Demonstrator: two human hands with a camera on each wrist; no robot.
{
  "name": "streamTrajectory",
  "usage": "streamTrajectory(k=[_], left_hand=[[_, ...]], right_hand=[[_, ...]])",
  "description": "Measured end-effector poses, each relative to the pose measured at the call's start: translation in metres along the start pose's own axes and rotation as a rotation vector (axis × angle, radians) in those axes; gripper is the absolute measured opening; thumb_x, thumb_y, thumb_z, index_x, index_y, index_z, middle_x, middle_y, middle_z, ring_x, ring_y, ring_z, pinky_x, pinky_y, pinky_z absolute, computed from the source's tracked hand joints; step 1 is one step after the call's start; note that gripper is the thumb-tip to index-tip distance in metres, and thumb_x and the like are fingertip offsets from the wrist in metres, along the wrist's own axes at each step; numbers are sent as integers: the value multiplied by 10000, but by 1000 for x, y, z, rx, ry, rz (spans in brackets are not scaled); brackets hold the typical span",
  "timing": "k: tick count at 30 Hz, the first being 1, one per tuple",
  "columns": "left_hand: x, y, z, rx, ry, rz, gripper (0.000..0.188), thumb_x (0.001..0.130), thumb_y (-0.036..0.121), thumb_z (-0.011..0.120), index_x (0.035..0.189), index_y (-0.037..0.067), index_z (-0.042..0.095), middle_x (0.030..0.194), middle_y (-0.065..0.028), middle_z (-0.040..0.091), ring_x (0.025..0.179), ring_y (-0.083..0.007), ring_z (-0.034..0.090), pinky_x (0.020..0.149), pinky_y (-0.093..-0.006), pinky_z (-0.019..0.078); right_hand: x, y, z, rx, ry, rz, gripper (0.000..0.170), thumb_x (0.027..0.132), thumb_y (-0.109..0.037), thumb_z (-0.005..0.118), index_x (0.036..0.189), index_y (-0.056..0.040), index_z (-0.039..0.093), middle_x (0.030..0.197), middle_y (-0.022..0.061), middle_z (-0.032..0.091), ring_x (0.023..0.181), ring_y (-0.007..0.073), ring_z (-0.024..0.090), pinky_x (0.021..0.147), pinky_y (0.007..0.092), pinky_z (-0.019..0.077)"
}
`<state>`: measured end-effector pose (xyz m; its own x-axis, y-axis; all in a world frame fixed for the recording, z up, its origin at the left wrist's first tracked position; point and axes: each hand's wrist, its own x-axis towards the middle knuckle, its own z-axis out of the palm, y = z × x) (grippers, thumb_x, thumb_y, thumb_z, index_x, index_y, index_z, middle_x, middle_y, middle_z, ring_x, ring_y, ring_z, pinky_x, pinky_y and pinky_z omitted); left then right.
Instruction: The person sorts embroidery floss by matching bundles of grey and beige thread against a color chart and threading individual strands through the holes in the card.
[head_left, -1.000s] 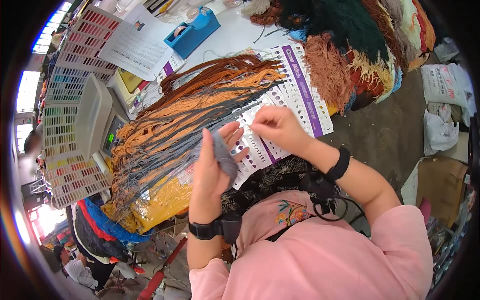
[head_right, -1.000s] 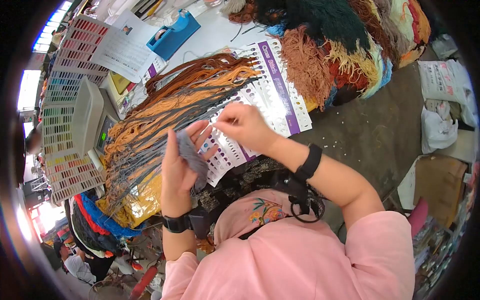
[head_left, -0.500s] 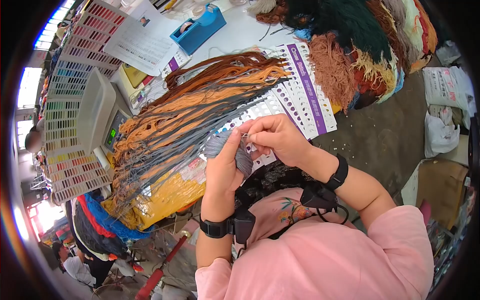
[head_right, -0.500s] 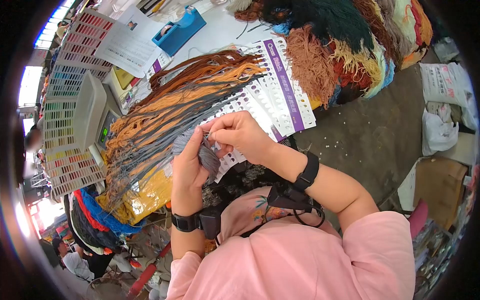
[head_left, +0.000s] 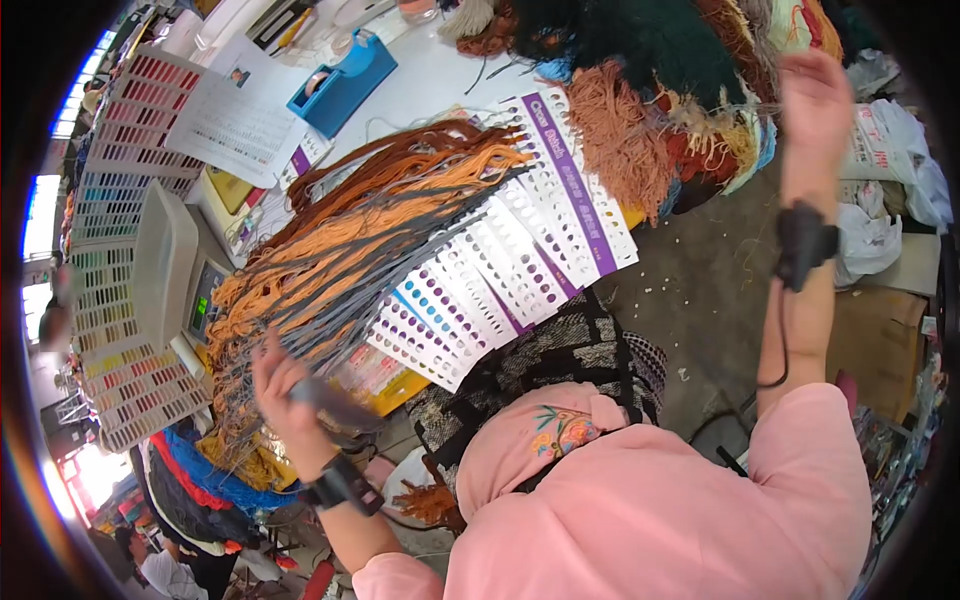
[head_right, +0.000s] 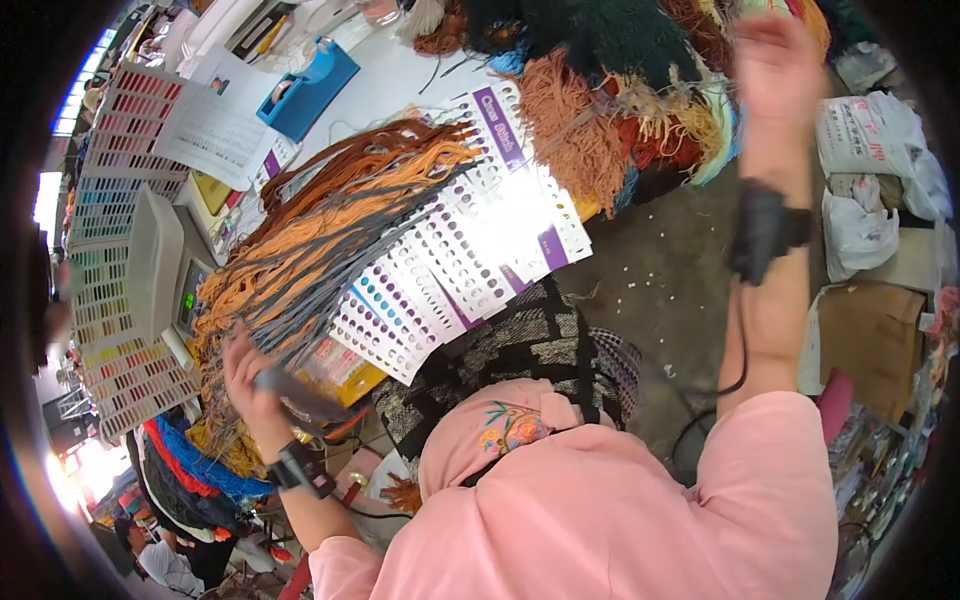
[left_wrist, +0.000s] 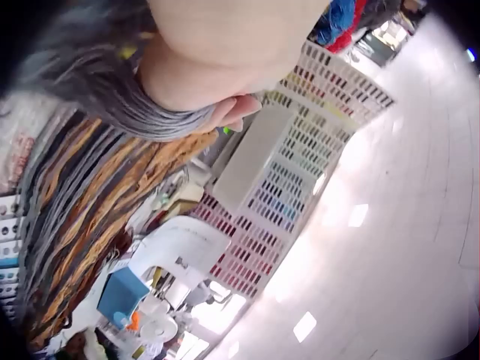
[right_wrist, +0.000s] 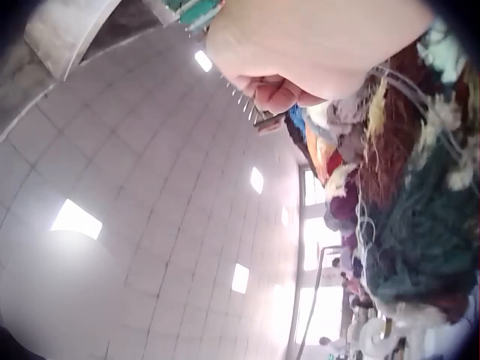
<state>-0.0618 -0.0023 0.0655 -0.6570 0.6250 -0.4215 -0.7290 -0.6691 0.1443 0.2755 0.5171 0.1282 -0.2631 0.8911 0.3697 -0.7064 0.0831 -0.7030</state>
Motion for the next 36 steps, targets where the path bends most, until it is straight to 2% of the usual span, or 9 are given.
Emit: streamTrajectory(k=[3, 5, 8, 10, 15, 18, 29, 32, 36], left_hand=[[43, -110, 27, 584, 96, -282, 285, 810, 93, 489, 1059, -44, 466, 856, -53, 559, 489, -26, 421, 450, -151, 363], [65, -172, 36, 949, 45, -345, 253, 793, 89, 504, 1012, -36, 491, 887, -91, 568, 528, -59, 462, 468, -167, 373], [83, -227, 28, 1173, 115, -379, 172, 794, 107, 498, 899, -26, 528, 756, -81, 574, 544, -97, 505, 450, -202, 378], [96, -238, 26, 1373, 24, -382, 103, 788, 96, 510, 803, -5, 518, 685, -62, 556, 513, -84, 489, 425, -189, 363], [99, -233, 22, 1657, -121, -325, 102, 791, 102, 491, 715, 35, 506, 562, -18, 498, 454, -74, 464, 406, -179, 345], [94, -232, 29, 1431, 37, -339, 93, 785, 88, 488, 709, 37, 503, 551, -9, 479, 430, -70, 435, 403, -176, 338], [95, -230, 18, 1219, 67, -65, 68, 799, 76, 506, 826, 13, 504, 636, -49, 525, 432, -66, 383, 403, -192, 301], [93, -200, 16, 613, 51, -278, 70, 823, 88, 489, 882, 51, 499, 810, -49, 561, 429, -19, 341, 408, -167, 297], [89, -195, 28, 459, -140, -464, 64, 826, 88, 481, 887, 77, 494, 839, -33, 553, 433, -8, 317, 413, -149, 268]], right_hand=[[-77, 84, 74, -830, -394, 96, 49, 704, -86, 577, 702, -37, 584, 683, 29, 548, 687, 126, 509, 633, 260, 408], [-118, 132, 83, -598, -284, 588, 41, 683, -57, 599, 683, -16, 590, 619, -22, 542, 577, 93, 500, 549, 252, 414], [-160, 175, 75, -880, -442, 508, 33, 661, -45, 594, 659, -19, 573, 649, 8, 549, 589, 87, 496, 556, 226, 400], [-176, 182, 79, -1085, -506, 126, 43, 623, -55, 591, 641, -27, 565, 621, 49, 528, 554, 148, 502, 532, 256, 396], [-174, 175, 76, -1139, -592, 181, 105, 609, -102, 572, 700, -50, 558, 735, 85, 519, 748, 256, 481, 688, 361, 367], [-191, 182, 78, -1050, -694, -152, 205, 612, -132, 578, 798, -46, 572, 797, 93, 505, 775, 254, 471, 699, 356, 367], [-198, 173, 87, -1110, -718, -85, 262, 601, -173, 594, 827, -43, 572, 850, 86, 483, 819, 247, 462, 742, 340, 362], [-197, 178, 83, -1079, -716, -102, 232, 620, -120, 600, 837, -38, 579, 843, 91, 499, 800, 248, 477, 713, 336, 378], [-196, 184, 75, -968, -730, -20, 147, 661, 1, 520, 792, -33, 580, 769, 77, 543, 746, 243, 506, 701, 320, 374]])
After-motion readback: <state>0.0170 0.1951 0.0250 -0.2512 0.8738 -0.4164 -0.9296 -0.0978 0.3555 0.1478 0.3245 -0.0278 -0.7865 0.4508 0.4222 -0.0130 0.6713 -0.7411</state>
